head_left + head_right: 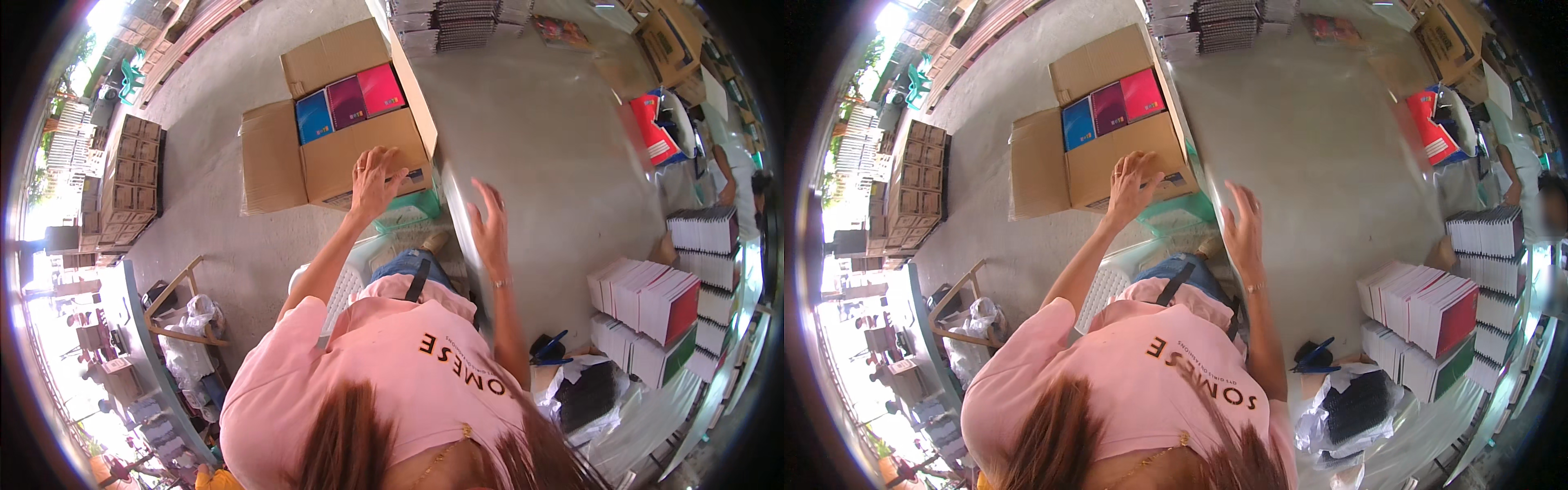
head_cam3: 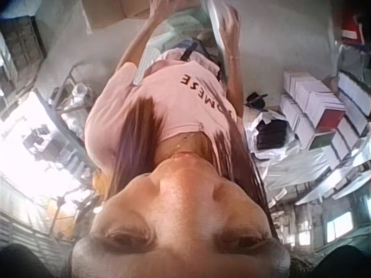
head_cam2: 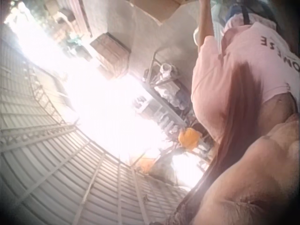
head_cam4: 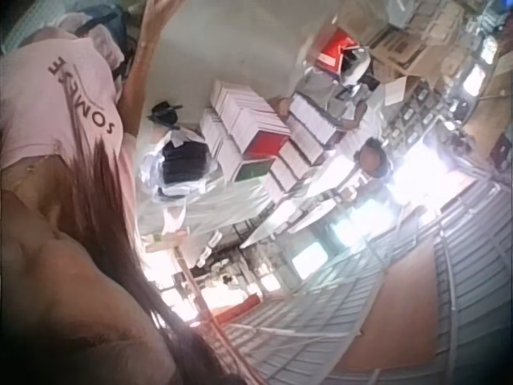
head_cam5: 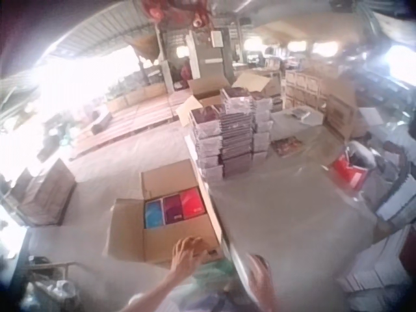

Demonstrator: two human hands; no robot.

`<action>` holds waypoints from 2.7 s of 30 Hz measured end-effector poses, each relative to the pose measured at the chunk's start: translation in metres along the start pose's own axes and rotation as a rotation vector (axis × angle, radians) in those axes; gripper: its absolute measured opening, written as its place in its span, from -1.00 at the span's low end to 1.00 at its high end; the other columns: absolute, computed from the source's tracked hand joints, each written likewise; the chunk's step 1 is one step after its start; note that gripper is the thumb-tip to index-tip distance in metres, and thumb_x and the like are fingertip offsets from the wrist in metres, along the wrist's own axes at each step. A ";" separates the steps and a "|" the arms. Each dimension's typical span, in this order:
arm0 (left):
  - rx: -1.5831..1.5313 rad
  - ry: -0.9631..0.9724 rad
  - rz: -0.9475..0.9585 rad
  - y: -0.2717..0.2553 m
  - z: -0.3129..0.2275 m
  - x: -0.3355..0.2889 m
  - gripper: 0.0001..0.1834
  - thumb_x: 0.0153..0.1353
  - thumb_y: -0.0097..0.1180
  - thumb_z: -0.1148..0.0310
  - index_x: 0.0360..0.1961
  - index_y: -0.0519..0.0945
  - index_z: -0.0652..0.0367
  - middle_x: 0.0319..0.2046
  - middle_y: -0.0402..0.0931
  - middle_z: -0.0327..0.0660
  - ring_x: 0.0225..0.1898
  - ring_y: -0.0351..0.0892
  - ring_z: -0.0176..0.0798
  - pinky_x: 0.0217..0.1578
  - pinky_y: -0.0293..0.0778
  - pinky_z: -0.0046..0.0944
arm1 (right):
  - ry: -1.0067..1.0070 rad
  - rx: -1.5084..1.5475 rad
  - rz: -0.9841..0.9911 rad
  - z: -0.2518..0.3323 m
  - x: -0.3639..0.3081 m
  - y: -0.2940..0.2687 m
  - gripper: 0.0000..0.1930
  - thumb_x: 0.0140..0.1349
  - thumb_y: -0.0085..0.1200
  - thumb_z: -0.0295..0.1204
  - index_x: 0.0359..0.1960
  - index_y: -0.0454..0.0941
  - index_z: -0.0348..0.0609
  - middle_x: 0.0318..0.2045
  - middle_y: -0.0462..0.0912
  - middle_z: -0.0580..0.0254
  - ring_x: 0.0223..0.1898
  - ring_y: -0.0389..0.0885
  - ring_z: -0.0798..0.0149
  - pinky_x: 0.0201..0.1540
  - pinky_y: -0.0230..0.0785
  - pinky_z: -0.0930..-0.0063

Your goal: The person takes a stack of pages, aligns them with a notebook cover, and manually inserts a spiral binding through the holes before using a pair of pliers to trim and secure the end of the wire.

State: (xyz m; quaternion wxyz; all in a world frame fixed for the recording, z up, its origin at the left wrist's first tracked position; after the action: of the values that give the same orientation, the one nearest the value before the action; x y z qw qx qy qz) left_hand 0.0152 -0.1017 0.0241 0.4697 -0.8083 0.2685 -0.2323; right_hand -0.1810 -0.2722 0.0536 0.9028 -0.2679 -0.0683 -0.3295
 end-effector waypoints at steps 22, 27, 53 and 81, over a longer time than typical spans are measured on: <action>0.129 -0.114 -0.098 0.003 0.044 -0.027 -0.43 0.44 -0.15 0.15 0.44 0.12 -0.12 0.39 0.05 -0.05 0.44 -0.07 0.15 0.36 -0.15 0.30 | -0.125 0.121 0.318 0.049 0.039 0.089 -0.58 0.15 0.18 -0.58 0.09 0.52 -0.11 0.11 0.54 0.13 0.13 0.47 -0.05 0.15 0.30 0.10; 0.180 -0.093 -0.166 0.010 0.039 -0.028 -0.44 0.45 -0.19 0.18 0.44 0.11 -0.10 0.38 0.05 -0.05 0.44 -0.06 0.14 0.37 -0.17 0.31 | -0.441 0.174 -0.266 0.134 0.037 -0.024 -0.63 0.22 0.13 -0.57 0.10 0.53 -0.14 -0.19 0.64 0.00 -0.19 0.60 0.09 -0.12 0.43 0.26; -0.312 0.638 0.405 0.055 -0.097 -0.091 -0.70 0.18 0.11 0.46 -0.04 0.59 -0.02 0.10 0.33 -0.09 0.19 0.31 0.10 0.17 0.26 0.11 | -0.978 -0.155 -1.044 0.197 -0.124 -0.136 -0.80 0.16 0.08 -0.52 -0.15 0.54 -0.11 -0.35 0.55 0.10 -0.34 0.54 0.09 -0.28 0.39 0.20; -0.113 1.808 0.960 0.135 -0.213 -0.015 -0.36 0.15 0.21 -0.10 0.22 0.46 -0.10 0.26 0.27 -0.17 0.32 0.20 -0.02 0.33 0.08 0.09 | 1.588 -0.282 -0.495 -0.056 -0.375 0.228 -0.75 0.17 0.01 -0.51 -0.12 0.60 -0.06 -0.16 0.59 -0.06 -0.15 0.59 -0.13 -0.12 0.45 -0.05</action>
State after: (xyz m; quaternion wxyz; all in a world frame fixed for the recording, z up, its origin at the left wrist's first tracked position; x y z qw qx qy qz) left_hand -0.1589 -0.2826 -0.0011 0.0962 -0.1592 0.8278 -0.5294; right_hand -0.3297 0.0531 -0.2065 0.5425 -0.0443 0.5719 -0.6137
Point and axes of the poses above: each hand's wrist, its own x-axis towards the middle knuckle, its own y-axis out of the palm, z = x × y, the point moved 2 cm from there along x, towards the middle knuckle
